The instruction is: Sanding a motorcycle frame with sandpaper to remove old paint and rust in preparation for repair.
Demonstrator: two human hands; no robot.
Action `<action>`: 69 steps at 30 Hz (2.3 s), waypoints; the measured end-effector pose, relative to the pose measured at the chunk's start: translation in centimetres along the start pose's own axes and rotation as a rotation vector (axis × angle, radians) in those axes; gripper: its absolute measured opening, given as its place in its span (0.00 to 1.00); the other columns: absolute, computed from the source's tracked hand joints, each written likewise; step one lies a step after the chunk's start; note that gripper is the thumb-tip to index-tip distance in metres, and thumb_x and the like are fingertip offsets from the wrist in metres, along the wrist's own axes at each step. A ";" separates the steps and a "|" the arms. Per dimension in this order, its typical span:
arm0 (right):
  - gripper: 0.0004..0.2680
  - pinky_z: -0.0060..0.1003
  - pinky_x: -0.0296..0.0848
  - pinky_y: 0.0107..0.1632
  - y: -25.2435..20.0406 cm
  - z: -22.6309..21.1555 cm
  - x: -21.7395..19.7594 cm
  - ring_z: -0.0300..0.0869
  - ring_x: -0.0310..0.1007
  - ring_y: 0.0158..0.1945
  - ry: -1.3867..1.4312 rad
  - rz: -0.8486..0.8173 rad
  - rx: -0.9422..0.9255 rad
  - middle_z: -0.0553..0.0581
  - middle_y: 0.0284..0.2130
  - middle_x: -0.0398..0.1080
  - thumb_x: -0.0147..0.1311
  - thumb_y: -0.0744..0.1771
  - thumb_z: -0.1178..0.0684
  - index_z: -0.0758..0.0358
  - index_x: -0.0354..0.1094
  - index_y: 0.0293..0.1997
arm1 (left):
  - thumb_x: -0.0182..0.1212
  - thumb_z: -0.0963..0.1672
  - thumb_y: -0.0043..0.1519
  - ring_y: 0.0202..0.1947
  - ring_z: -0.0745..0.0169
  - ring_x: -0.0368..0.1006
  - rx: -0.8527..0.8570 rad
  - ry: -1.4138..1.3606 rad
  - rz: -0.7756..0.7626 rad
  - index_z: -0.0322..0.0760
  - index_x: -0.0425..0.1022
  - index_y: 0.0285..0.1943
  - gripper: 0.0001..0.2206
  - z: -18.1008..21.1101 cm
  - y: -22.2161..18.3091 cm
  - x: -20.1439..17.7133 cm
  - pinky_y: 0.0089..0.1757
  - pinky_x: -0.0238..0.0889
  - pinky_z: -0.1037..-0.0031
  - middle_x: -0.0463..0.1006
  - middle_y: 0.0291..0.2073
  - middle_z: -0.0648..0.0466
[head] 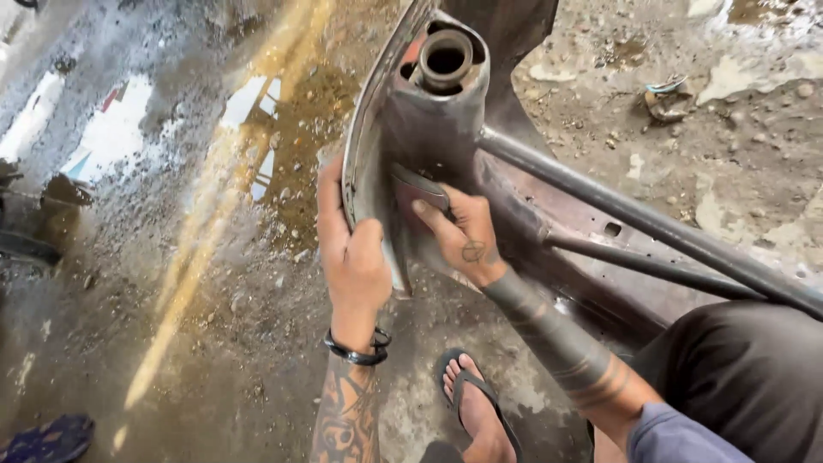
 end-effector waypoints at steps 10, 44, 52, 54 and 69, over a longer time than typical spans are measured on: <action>0.08 0.57 0.77 0.34 -6.4 4.9 -1.0 0.64 0.80 0.35 -0.386 -0.087 0.151 0.67 0.30 0.80 0.56 0.68 0.58 0.63 0.78 0.49 | 0.40 0.35 0.48 0.50 0.51 0.67 -0.046 0.026 0.005 0.32 0.63 0.68 0.33 0.9 0.4 0.6 0.56 0.62 0.47 0.72 0.51 0.43; 0.07 0.46 0.79 0.42 -1.5 -4.9 1.2 0.52 0.80 0.45 -0.066 -0.023 -0.214 0.63 0.38 0.78 0.57 0.69 0.60 0.66 0.76 0.50 | 0.38 0.36 0.45 0.58 0.43 0.69 0.003 -0.032 0.004 0.34 0.64 0.69 0.35 0.2 0.5 0.2 0.60 0.63 0.42 0.73 0.55 0.39; 0.07 0.50 0.77 0.33 -7.2 6.3 -2.1 0.59 0.80 0.30 -0.449 -0.148 0.056 0.65 0.25 0.79 0.59 0.67 0.58 0.62 0.77 0.48 | 0.39 0.35 0.45 0.58 0.48 0.67 0.019 -0.034 0.016 0.33 0.63 0.70 0.36 0.5 0.7 0.7 0.62 0.59 0.43 0.71 0.57 0.40; 0.05 0.43 0.72 0.30 -4.2 6.8 -0.2 0.43 0.75 0.24 -0.245 -0.115 0.104 0.56 0.19 0.75 0.61 0.66 0.51 0.58 0.78 0.34 | 0.38 0.34 0.45 0.60 0.43 0.67 0.054 0.003 0.005 0.32 0.62 0.71 0.37 0.8 1.0 0.6 0.64 0.55 0.41 0.71 0.58 0.37; 0.11 0.40 0.61 0.36 -2.0 -1.7 1.9 0.36 0.53 0.34 -0.383 -0.067 0.406 0.46 0.23 0.54 0.52 0.66 0.43 0.56 0.60 0.27 | 0.40 0.37 0.57 0.67 0.47 0.63 0.000 0.074 -0.023 0.33 0.59 0.70 0.27 2.1 0.6 0.7 0.69 0.54 0.60 0.66 0.65 0.44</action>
Point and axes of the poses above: each hand's wrist, its own y-axis towards the middle knuckle, its own x-axis out of the palm, z = x × y, the point moved 2 cm from there along y, towards the middle knuckle
